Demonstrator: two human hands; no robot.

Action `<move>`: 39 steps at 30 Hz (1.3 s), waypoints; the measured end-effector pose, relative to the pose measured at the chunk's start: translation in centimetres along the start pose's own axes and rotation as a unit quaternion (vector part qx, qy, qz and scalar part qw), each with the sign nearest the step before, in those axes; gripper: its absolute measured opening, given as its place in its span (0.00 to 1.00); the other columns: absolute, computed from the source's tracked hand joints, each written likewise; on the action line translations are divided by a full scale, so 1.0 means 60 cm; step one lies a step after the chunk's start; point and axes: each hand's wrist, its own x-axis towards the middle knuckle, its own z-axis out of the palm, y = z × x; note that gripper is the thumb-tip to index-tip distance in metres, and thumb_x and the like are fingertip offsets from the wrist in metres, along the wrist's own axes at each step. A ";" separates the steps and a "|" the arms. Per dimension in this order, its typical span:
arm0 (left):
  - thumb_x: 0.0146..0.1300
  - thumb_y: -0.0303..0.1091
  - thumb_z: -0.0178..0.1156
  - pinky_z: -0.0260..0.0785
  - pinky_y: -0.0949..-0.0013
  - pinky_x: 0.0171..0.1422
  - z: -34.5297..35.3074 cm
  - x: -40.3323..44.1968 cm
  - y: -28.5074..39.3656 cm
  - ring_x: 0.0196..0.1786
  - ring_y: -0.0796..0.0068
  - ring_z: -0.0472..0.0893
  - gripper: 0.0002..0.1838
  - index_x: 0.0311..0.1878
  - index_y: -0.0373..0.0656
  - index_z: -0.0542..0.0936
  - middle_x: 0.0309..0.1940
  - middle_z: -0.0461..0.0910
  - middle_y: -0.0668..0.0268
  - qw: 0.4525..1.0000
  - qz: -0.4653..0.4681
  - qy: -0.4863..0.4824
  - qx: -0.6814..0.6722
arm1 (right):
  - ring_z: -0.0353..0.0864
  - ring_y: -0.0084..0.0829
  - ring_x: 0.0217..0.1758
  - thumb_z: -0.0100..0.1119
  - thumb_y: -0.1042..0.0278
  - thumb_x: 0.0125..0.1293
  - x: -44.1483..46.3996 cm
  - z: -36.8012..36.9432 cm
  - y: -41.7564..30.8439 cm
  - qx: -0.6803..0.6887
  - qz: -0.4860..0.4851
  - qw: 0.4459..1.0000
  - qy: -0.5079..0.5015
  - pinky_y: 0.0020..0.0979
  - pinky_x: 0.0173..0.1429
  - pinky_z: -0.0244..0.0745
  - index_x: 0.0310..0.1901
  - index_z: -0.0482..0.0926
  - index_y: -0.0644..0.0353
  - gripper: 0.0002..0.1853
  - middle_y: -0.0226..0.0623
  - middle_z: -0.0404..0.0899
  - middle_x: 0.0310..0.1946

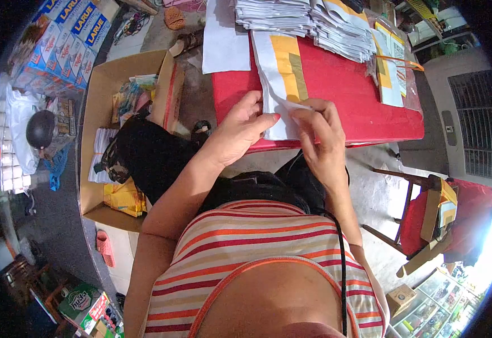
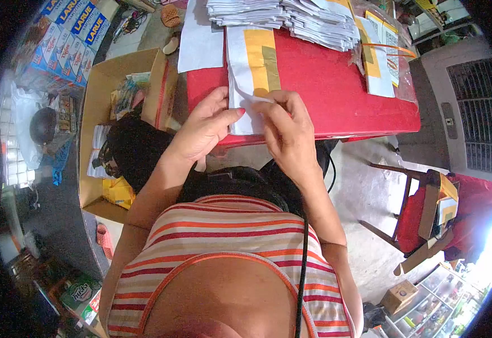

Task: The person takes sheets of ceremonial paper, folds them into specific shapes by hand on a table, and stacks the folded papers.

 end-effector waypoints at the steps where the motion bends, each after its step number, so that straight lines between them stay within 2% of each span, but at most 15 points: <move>1: 0.71 0.25 0.58 0.74 0.72 0.55 0.001 -0.001 0.000 0.53 0.74 0.80 0.21 0.65 0.35 0.68 0.53 0.79 0.59 1.000 0.000 0.001 -0.001 | 0.81 0.43 0.47 0.70 0.76 0.60 0.000 0.003 -0.003 0.007 0.007 1.000 -0.003 0.35 0.48 0.79 0.49 0.82 0.60 0.15 0.45 0.77 0.48; 2: 0.71 0.25 0.58 0.74 0.71 0.57 0.004 -0.002 0.001 0.54 0.73 0.80 0.21 0.65 0.35 0.68 0.54 0.79 0.59 1.000 0.009 -0.003 -0.015 | 0.80 0.43 0.47 0.71 0.75 0.59 0.000 0.007 -0.006 0.014 0.015 1.000 -0.005 0.34 0.48 0.78 0.48 0.83 0.60 0.15 0.44 0.76 0.49; 3: 0.71 0.24 0.58 0.75 0.70 0.58 0.006 -0.002 0.001 0.55 0.73 0.80 0.21 0.65 0.35 0.67 0.54 0.78 0.58 0.999 0.017 -0.008 -0.028 | 0.81 0.39 0.46 0.74 0.73 0.57 -0.002 0.009 -0.016 0.061 0.091 0.994 -0.015 0.34 0.47 0.78 0.48 0.83 0.60 0.16 0.42 0.77 0.49; 6: 0.71 0.24 0.58 0.75 0.68 0.60 0.000 0.001 -0.002 0.57 0.71 0.80 0.21 0.65 0.35 0.67 0.56 0.78 0.57 0.999 0.017 -0.031 -0.032 | 0.80 0.35 0.45 0.75 0.72 0.57 -0.005 0.016 -0.006 0.088 0.121 0.989 0.004 0.32 0.47 0.76 0.47 0.83 0.61 0.16 0.40 0.76 0.46; 16: 0.71 0.22 0.55 0.74 0.66 0.63 -0.007 0.002 0.001 0.58 0.69 0.79 0.21 0.66 0.34 0.67 0.56 0.77 0.56 0.990 -0.003 -0.052 -0.128 | 0.77 0.31 0.41 0.70 0.73 0.63 -0.011 0.022 0.016 0.133 0.149 0.979 0.029 0.30 0.45 0.74 0.42 0.83 0.63 0.08 0.38 0.77 0.39; 19: 0.71 0.22 0.54 0.74 0.65 0.63 -0.006 0.002 -0.002 0.58 0.70 0.79 0.21 0.65 0.34 0.67 0.56 0.77 0.56 0.993 -0.003 -0.050 -0.105 | 0.77 0.30 0.40 0.68 0.72 0.66 -0.011 0.022 0.017 0.140 0.154 0.978 0.028 0.29 0.44 0.73 0.43 0.82 0.64 0.07 0.37 0.77 0.39; 21: 0.70 0.23 0.55 0.74 0.65 0.63 0.002 0.001 -0.002 0.57 0.70 0.80 0.21 0.65 0.33 0.67 0.55 0.78 0.56 0.998 0.004 -0.012 -0.055 | 0.77 0.30 0.40 0.67 0.72 0.67 -0.010 0.021 0.016 0.170 0.185 0.968 0.025 0.29 0.46 0.72 0.43 0.82 0.65 0.07 0.37 0.78 0.39; 25: 0.69 0.24 0.56 0.74 0.66 0.61 0.009 -0.001 0.009 0.55 0.71 0.80 0.22 0.64 0.31 0.67 0.53 0.78 0.56 0.999 0.005 0.004 0.039 | 0.77 0.28 0.41 0.66 0.71 0.68 -0.013 0.023 0.031 0.198 0.163 0.966 0.034 0.28 0.48 0.72 0.42 0.83 0.65 0.06 0.37 0.79 0.39; 28: 0.68 0.24 0.57 0.75 0.66 0.60 0.010 0.002 0.004 0.55 0.70 0.80 0.23 0.64 0.30 0.66 0.52 0.79 0.55 0.998 0.006 0.010 0.063 | 0.78 0.31 0.45 0.71 0.68 0.64 -0.012 0.015 0.028 0.214 0.191 0.958 0.018 0.31 0.51 0.73 0.45 0.83 0.63 0.12 0.39 0.79 0.42; 30: 0.68 0.23 0.58 0.75 0.67 0.59 0.012 0.007 -0.004 0.55 0.70 0.80 0.22 0.63 0.30 0.66 0.53 0.79 0.55 0.997 0.046 0.015 0.054 | 0.80 0.38 0.50 0.76 0.64 0.57 -0.009 0.007 0.022 0.167 0.103 0.981 -0.010 0.36 0.55 0.74 0.51 0.80 0.63 0.22 0.41 0.79 0.44; 31: 0.68 0.23 0.58 0.75 0.67 0.59 0.015 0.005 -0.003 0.55 0.70 0.80 0.22 0.63 0.30 0.66 0.53 0.79 0.55 0.997 0.047 0.015 0.054 | 0.80 0.38 0.50 0.76 0.64 0.57 -0.007 0.003 0.013 0.167 0.103 0.981 -0.010 0.36 0.55 0.74 0.51 0.80 0.63 0.22 0.41 0.79 0.44; 33: 0.68 0.21 0.59 0.75 0.67 0.60 0.021 0.001 0.003 0.56 0.69 0.80 0.22 0.62 0.31 0.66 0.53 0.79 0.55 0.997 0.038 0.028 0.067 | 0.79 0.44 0.54 0.80 0.61 0.51 -0.003 -0.001 -0.006 0.077 0.056 0.995 -0.020 0.41 0.58 0.74 0.56 0.76 0.62 0.32 0.44 0.79 0.47; 36: 0.70 0.23 0.59 0.73 0.67 0.64 0.019 0.000 0.001 0.58 0.72 0.79 0.21 0.64 0.34 0.67 0.55 0.78 0.58 0.997 0.029 0.025 0.074 | 0.80 0.47 0.51 0.75 0.67 0.57 0.000 0.002 -0.011 0.042 -0.006 0.999 -0.002 0.42 0.57 0.75 0.58 0.75 0.62 0.28 0.46 0.78 0.46; 37: 0.70 0.23 0.59 0.73 0.67 0.64 0.019 0.001 0.000 0.58 0.72 0.79 0.21 0.64 0.34 0.67 0.55 0.78 0.58 0.997 0.029 0.025 0.074 | 0.80 0.47 0.51 0.75 0.67 0.57 -0.003 0.006 -0.010 0.042 -0.006 0.999 -0.001 0.42 0.57 0.75 0.58 0.75 0.62 0.28 0.46 0.78 0.46; 39: 0.70 0.24 0.60 0.72 0.66 0.65 0.021 0.005 -0.003 0.58 0.73 0.79 0.22 0.64 0.35 0.68 0.55 0.79 0.59 0.996 0.043 0.024 0.070 | 0.80 0.46 0.48 0.68 0.75 0.62 -0.011 0.016 -0.002 0.048 0.040 0.998 0.032 0.39 0.54 0.76 0.58 0.75 0.62 0.23 0.47 0.78 0.46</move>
